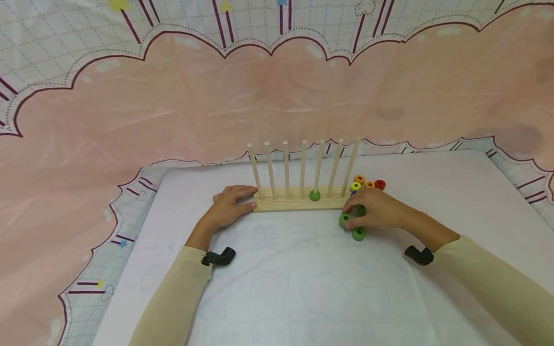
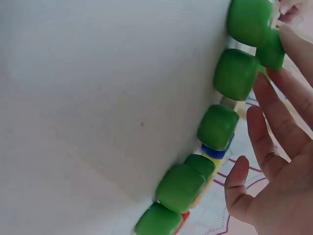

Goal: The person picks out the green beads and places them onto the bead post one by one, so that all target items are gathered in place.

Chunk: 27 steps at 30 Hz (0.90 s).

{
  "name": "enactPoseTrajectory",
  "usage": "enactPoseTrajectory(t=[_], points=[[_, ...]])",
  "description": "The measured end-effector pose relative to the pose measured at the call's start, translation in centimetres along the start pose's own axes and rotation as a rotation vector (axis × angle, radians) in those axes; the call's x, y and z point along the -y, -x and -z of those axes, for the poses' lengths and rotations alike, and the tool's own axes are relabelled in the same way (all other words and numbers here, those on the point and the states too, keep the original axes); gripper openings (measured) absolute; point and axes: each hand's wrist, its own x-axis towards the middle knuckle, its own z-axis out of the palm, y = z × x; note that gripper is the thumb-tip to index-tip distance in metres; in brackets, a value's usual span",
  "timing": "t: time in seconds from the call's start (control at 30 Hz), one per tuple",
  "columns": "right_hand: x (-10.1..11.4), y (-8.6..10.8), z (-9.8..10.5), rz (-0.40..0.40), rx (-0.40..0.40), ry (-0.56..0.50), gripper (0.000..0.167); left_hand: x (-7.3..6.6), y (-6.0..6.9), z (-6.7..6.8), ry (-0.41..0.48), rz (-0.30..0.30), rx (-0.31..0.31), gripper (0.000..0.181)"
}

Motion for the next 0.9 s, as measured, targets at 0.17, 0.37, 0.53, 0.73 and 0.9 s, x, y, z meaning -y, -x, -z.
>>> enactPoseTrajectory(t=[0.17, 0.37, 0.53, 0.73, 0.9], points=[[0.3, 0.3, 0.8, -0.012, -0.022, -0.032, 0.025, -0.2, 0.0, 0.1, -0.002, 0.000, 0.003, 0.052], [0.4, 0.5, 1.6, 0.002, -0.034, -0.063, 0.023, -0.2, 0.0, 0.1, -0.009, 0.006, 0.006, 0.052], [0.5, 0.5, 2.1, 0.048, -0.075, -0.078, 0.022, -0.2, 0.0, 0.1, -0.008, -0.002, 0.005, 0.052], [0.8, 0.8, 2.9, 0.085, -0.121, -0.082, 0.021, -0.2, 0.0, 0.1, -0.005, -0.003, 0.008, 0.052], [0.9, 1.1, 3.5, 0.096, -0.155, -0.091, 0.022, -0.2, 0.0, 0.2, -0.006, 0.000, 0.009, 0.052]])
